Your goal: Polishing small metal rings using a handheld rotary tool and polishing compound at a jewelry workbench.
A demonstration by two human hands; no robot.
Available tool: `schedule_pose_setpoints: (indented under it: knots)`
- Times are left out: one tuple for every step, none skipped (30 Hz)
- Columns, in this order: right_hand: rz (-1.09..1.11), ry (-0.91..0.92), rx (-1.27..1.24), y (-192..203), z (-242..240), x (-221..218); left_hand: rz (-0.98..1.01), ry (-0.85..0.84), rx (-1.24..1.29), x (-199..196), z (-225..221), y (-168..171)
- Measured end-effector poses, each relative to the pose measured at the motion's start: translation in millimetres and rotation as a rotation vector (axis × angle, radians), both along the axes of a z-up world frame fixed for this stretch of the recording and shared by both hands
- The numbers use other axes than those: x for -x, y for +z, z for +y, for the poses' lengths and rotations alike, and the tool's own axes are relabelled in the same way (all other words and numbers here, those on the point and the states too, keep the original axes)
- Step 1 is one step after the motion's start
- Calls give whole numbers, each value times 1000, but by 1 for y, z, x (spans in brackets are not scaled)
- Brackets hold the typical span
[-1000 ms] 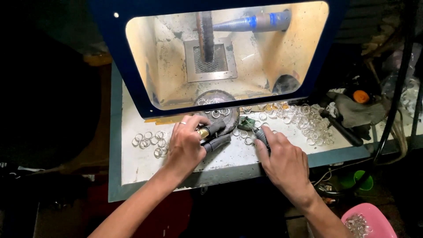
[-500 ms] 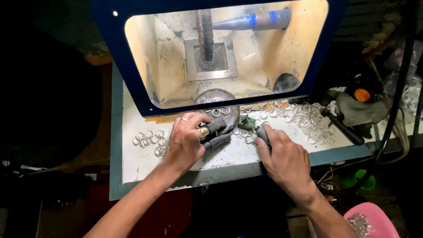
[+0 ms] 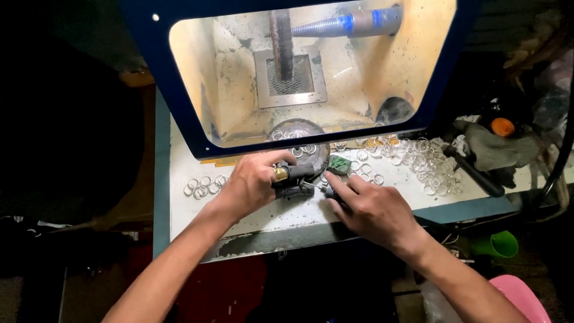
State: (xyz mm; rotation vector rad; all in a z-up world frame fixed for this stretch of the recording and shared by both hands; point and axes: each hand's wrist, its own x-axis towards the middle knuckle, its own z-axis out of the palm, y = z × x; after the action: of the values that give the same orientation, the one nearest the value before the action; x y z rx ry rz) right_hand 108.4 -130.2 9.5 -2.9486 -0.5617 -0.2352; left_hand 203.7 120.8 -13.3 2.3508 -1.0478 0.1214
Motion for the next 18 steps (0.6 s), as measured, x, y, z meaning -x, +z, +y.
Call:
schedule_pose_setpoints:
  knots:
    - [1, 11, 7, -1, 1, -2, 5, -7, -27, -2, 0, -3]
    - [3, 10, 6, 2, 2, -3, 8, -8, -28, 1, -1, 7]
    - [23, 29, 10, 5, 4, -5, 16, -17, -17, 4, -3, 17]
    - [44, 47, 15, 8, 5, -6, 25, -27, -7, 7, -4, 27]
    - [47, 46, 14, 9, 6, -6, 28, -28, -8, 5, -3, 25]
    - [53, 50, 23, 9, 6, -6, 45, -23, -15, 3, -3, 22]
    - [59, 54, 31, 10, 7, -7, 62, -18, -22, 2, -2, 20]
    - [61, 52, 30, 10, 6, -7, 64, -20, -23, 3, -3, 23]
    - [73, 55, 31, 10, 6, -7, 50, -19, -24, 5, -4, 26]
    - [83, 59, 31, 11, 6, -8, 35, -18, -25, 6, -4, 29]
    - [85, 57, 30, 12, 6, -9, 36, -20, -26, 4, -3, 25]
    - [95, 59, 37, 13, 7, -10, 13, -33, -36, 3, -1, 21]
    - [106, 60, 45, 14, 8, -11, -11, -46, -45, 1, 0, 17]
    - [106, 61, 43, 15, 7, -11, -10, -46, -46, 0, 1, 14]
    - [120, 67, 58, 15, 7, -12, -10, -49, -39, -2, 2, 10]
    - [134, 74, 73, 16, 6, -13, -8, -52, -31, -3, 2, 6]
    - [135, 75, 72, 16, 6, -13, -7, -51, -31, -3, 3, 7]
    - [148, 79, 67, 17, 6, -13, -16, -47, -33, -3, 3, 7]
